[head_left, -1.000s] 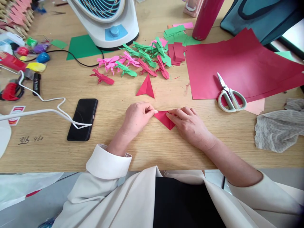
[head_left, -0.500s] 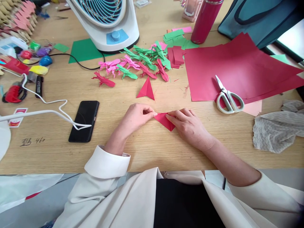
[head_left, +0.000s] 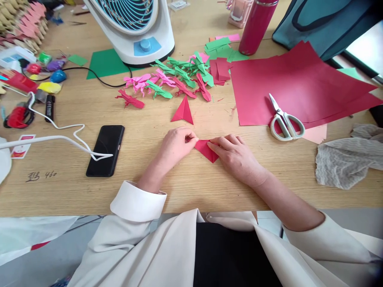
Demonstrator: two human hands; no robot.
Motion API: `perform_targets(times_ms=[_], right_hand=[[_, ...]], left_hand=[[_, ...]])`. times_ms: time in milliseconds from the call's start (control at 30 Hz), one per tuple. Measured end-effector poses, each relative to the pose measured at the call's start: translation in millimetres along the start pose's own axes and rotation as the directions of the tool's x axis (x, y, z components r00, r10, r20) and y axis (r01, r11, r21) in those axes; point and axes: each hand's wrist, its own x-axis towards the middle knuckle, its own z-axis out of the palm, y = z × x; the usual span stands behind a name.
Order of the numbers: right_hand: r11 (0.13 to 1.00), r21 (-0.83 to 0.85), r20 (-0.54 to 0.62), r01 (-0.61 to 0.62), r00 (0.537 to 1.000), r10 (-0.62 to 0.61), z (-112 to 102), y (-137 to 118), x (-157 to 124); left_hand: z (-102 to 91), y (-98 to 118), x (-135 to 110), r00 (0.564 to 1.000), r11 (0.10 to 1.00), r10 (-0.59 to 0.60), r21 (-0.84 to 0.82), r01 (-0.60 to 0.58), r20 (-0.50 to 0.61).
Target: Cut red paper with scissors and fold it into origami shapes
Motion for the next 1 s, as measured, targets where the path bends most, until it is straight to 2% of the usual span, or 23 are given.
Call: perform_targets(times_ms=[200,367,567,700,800,1000], right_hand=[[1.000,-0.006,0.007,-0.002,1.000,0.002,0,-1,0],[1.000,0.010,0.004,-0.004,1.000,0.004,1,0,0],[1.000,0.013,-0.012,0.005,1.000,-0.005,2,1,-1],[1.000,0.018,-0.034,0.005,0.999,-0.005,4,1,-1],[1.000,0.026,-0.029,0.005,1.000,-0.004,4,1,-2],[0.997,0.078,-0.039,0.002,0.999,0.001,3,2,-4]], left_hand=[[-14.2,-8,-2,0.993,0.992,-0.111,-0.050,0.112,0.030],[-18.1,-7,-3,0.990,0.989,-0.135,-0.059,0.137,0.036],[-12.1,-9,-3,0.997,0.991,-0.071,-0.115,0.074,0.035],[-2.4,-6,-6,0.999,0.997,-0.048,-0.054,0.048,-0.008],[2.0,-4,-7,0.997,0.996,-0.081,-0.026,0.080,-0.007],[0.2,-4,-6,0.993,0.987,-0.115,-0.115,0.111,-0.030]])
